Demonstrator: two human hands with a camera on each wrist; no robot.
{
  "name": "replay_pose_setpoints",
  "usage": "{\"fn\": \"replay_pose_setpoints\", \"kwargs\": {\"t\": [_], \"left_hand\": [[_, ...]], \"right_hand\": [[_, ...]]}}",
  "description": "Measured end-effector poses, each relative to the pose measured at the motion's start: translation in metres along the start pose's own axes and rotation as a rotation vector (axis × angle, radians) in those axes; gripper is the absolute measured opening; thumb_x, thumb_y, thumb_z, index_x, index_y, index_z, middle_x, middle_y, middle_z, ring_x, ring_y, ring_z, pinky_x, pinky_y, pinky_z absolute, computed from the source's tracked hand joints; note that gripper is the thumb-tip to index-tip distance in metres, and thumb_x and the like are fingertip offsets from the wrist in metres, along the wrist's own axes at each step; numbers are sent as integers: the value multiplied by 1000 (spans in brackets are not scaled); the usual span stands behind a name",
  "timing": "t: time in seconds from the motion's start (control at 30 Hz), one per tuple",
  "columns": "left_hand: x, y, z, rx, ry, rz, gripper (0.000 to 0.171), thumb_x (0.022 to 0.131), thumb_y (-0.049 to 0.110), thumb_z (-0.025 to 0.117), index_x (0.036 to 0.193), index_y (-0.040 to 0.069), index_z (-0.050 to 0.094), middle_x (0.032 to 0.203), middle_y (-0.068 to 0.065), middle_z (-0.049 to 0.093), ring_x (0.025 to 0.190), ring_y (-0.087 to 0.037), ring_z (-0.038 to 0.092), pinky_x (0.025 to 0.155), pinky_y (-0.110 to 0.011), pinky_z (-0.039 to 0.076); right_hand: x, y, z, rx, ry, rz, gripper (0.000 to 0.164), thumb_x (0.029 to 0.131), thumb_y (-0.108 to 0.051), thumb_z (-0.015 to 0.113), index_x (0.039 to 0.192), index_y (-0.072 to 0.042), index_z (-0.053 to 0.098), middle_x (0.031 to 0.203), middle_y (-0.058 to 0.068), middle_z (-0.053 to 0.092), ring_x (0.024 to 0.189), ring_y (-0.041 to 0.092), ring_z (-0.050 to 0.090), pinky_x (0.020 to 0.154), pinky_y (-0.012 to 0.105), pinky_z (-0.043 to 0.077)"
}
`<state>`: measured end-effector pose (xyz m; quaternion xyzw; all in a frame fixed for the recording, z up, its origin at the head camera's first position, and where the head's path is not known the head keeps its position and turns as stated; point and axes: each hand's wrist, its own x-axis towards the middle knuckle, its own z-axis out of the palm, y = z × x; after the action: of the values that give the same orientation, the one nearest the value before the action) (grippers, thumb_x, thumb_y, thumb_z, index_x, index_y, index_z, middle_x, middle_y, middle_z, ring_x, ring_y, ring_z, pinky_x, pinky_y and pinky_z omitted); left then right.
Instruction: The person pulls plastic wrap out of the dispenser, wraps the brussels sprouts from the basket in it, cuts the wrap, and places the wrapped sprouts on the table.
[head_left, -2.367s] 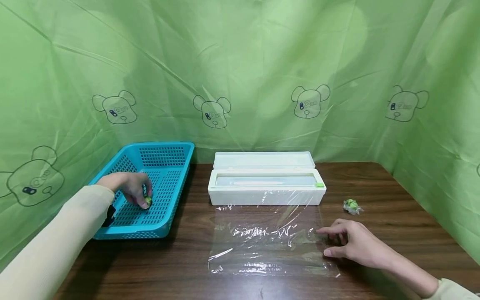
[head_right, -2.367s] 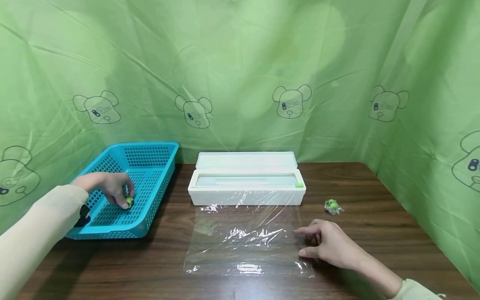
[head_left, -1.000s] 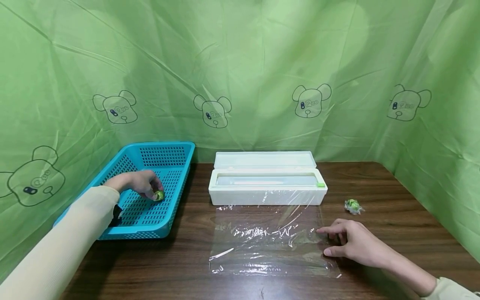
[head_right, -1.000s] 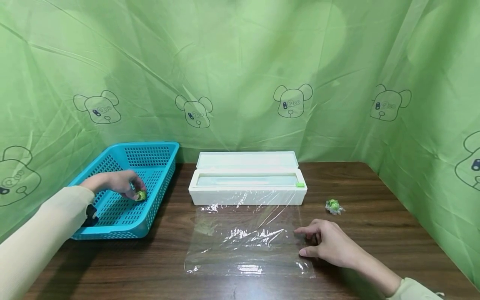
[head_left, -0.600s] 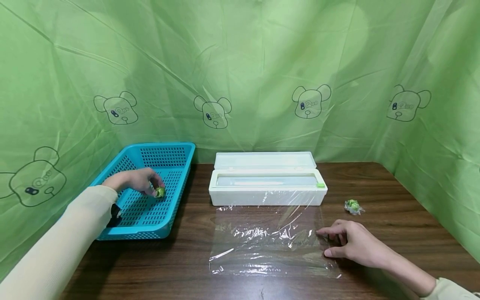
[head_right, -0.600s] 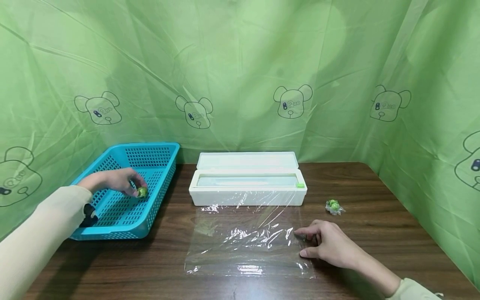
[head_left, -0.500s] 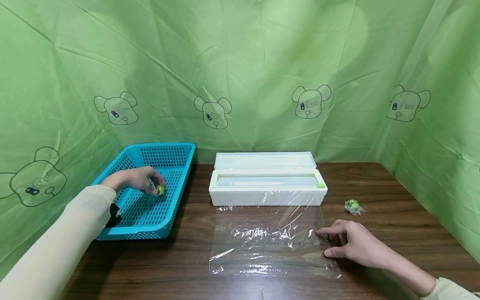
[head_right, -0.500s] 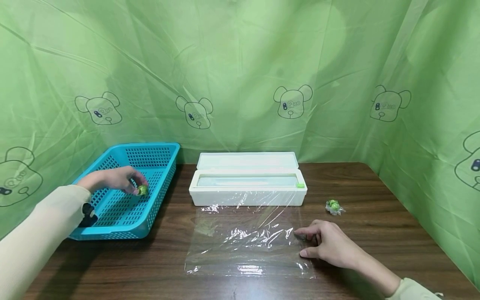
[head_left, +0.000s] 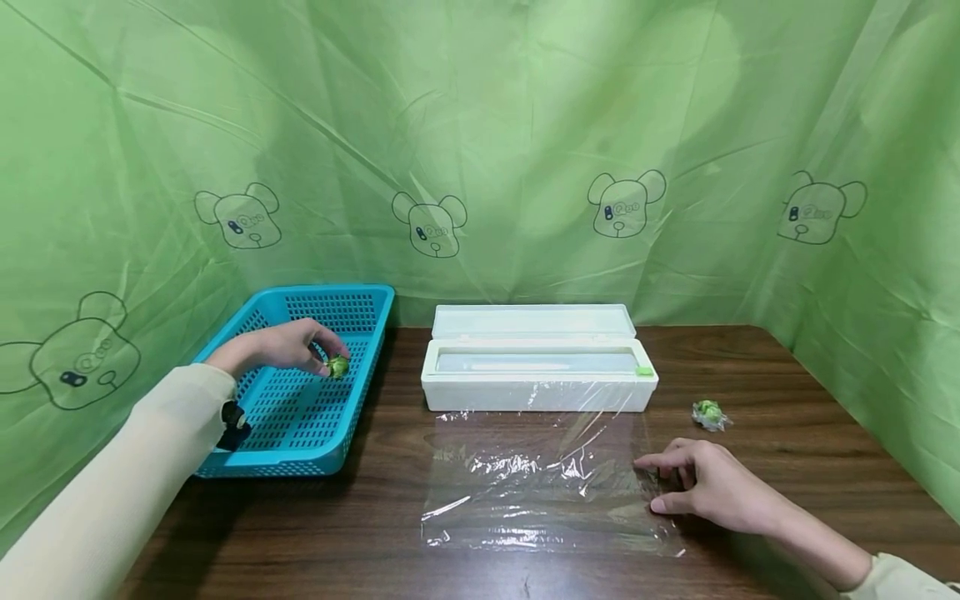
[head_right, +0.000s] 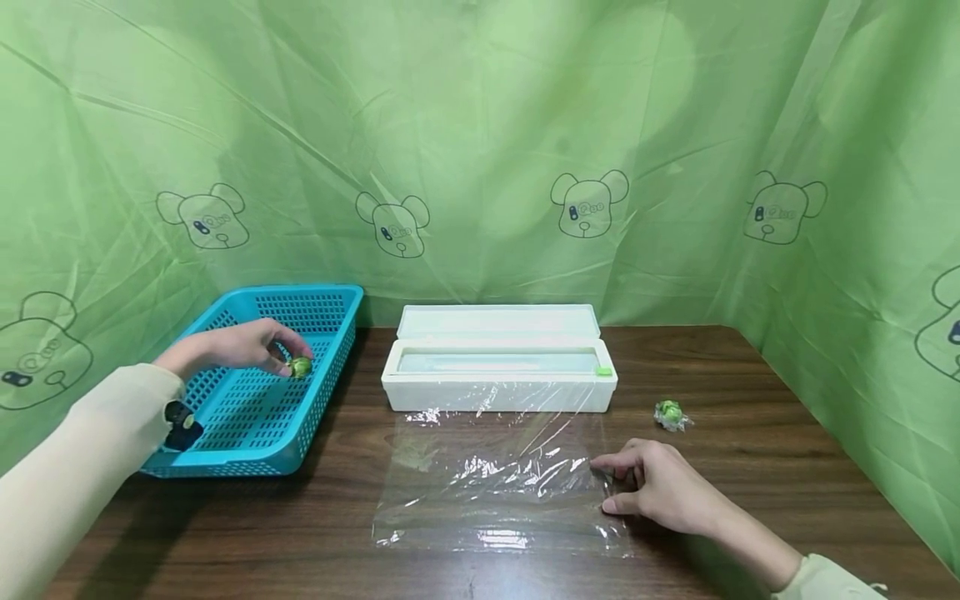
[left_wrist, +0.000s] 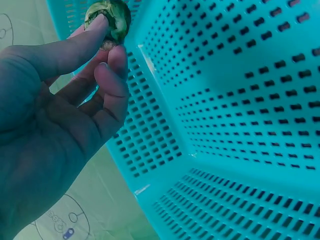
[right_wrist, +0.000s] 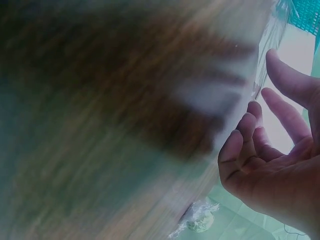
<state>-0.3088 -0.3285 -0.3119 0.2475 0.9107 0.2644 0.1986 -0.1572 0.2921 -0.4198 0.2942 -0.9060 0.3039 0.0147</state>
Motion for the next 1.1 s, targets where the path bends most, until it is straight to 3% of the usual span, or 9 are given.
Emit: {"fn": "replay_pose_setpoints", "kwargs": {"t": [0.23,0.57,1.1], "left_hand": [[-1,8,-2,-43,13,12,38,94,-4,75,131,-6,68,121,-16,70,115,-38,61,86,-39,59],[-14,13,-11,-88,79,7,39,96,-2,73,135,-4,66,133,-21,66,117,-37,64,89,-44,58],[-21,59,-13,-12,132,94,38,96,1,75,133,5,70,134,-13,67,107,-27,67,86,-37,57]], "right_hand": [[2,0,-2,20,-27,29,53,78,-31,94,122,-7,78,87,-13,59,69,4,46,57,25,41],[3,1,-4,6,-34,61,55,75,-32,95,122,-9,79,89,-12,59,71,6,45,60,25,41],[1,1,-2,-3,-43,76,55,76,-33,95,123,-10,79,91,-12,61,75,4,45,62,26,40]]}}
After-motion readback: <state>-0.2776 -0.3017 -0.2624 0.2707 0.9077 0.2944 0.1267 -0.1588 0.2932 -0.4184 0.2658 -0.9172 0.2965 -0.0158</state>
